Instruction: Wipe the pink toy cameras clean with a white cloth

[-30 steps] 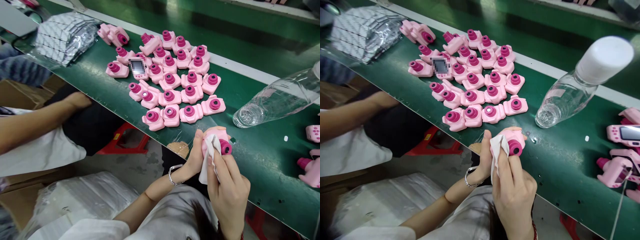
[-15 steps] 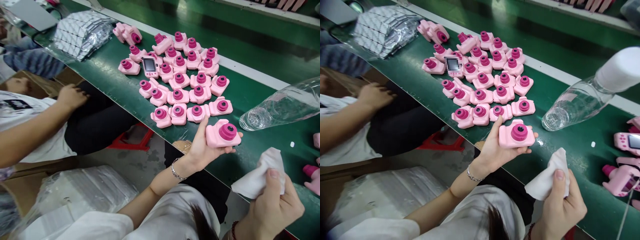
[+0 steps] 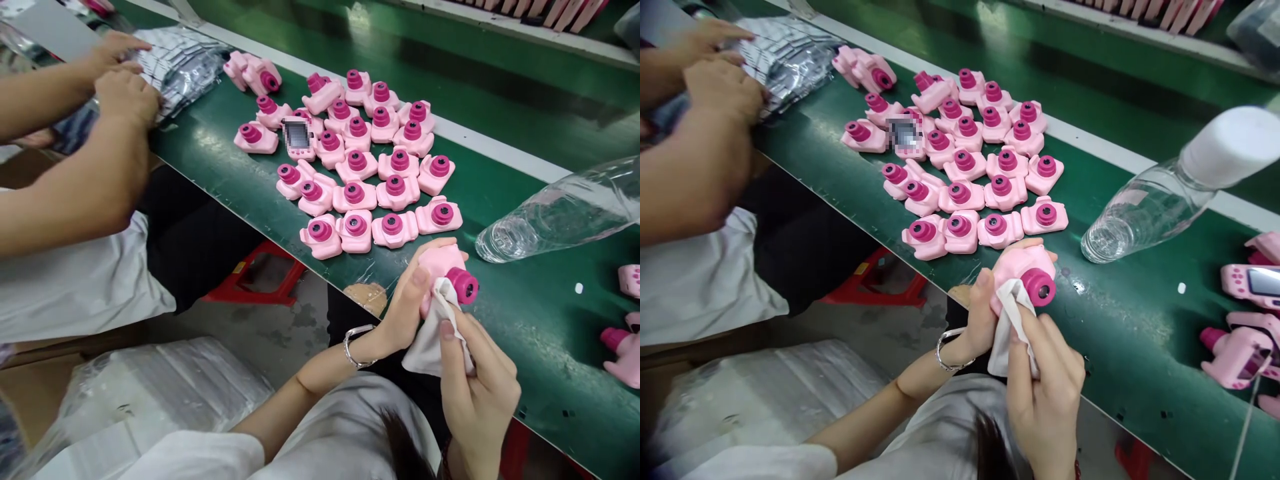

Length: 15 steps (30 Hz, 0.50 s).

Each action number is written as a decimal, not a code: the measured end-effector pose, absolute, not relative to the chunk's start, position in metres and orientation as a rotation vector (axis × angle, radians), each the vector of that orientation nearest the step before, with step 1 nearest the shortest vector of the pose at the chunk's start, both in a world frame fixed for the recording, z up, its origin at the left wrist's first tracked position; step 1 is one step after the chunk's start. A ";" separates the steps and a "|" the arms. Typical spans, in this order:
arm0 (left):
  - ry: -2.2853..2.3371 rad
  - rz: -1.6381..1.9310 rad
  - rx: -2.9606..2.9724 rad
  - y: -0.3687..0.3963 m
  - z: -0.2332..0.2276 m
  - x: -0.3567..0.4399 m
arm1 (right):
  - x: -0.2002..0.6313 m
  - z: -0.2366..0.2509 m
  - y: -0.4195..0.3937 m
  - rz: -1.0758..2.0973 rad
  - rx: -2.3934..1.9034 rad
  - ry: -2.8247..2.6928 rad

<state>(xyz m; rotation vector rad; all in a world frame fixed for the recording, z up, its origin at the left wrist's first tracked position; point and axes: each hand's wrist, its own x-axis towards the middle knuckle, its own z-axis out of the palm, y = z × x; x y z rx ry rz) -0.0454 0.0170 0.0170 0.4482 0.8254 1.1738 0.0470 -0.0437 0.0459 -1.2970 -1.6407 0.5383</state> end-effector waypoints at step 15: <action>0.794 1.420 0.142 0.039 0.054 -0.052 | 0.071 0.019 -0.040 0.807 -1.725 -1.196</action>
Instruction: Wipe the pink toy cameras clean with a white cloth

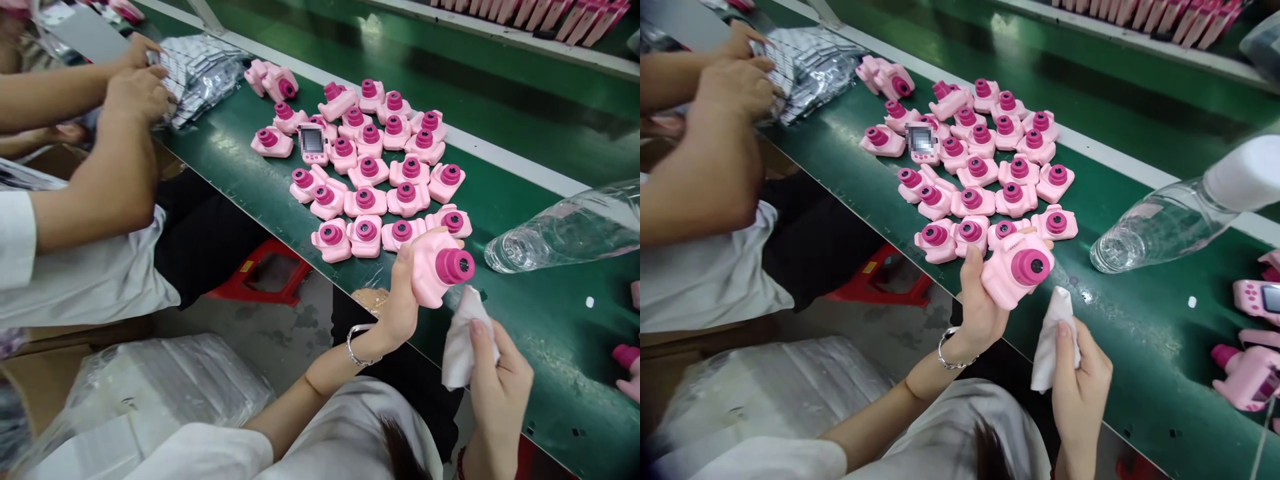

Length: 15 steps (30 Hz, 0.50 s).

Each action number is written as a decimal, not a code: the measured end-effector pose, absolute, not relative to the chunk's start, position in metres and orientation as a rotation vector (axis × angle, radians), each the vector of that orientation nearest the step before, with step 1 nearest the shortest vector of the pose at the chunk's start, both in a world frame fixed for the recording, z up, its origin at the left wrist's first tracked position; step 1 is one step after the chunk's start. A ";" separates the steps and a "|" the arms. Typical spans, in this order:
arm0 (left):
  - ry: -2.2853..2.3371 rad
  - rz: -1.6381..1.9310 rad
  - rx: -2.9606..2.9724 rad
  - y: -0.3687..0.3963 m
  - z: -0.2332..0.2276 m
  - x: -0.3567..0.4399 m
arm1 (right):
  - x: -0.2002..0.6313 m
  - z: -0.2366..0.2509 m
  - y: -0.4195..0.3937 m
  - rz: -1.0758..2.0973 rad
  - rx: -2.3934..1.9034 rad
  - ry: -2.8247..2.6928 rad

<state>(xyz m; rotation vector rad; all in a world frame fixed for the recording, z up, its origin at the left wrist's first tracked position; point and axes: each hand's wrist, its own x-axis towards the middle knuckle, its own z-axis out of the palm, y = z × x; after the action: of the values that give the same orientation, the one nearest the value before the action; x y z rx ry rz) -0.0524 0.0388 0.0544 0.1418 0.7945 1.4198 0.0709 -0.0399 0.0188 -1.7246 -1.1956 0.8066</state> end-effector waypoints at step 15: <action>0.575 0.775 -0.134 0.051 0.040 -0.063 | 0.045 0.030 -0.024 0.970 -1.467 -0.593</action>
<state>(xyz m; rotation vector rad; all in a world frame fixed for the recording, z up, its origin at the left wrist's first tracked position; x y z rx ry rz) -0.0635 0.0506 0.0399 -0.1339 0.5754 0.7749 0.0448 -0.0239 0.0305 -1.4668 -0.5925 0.9696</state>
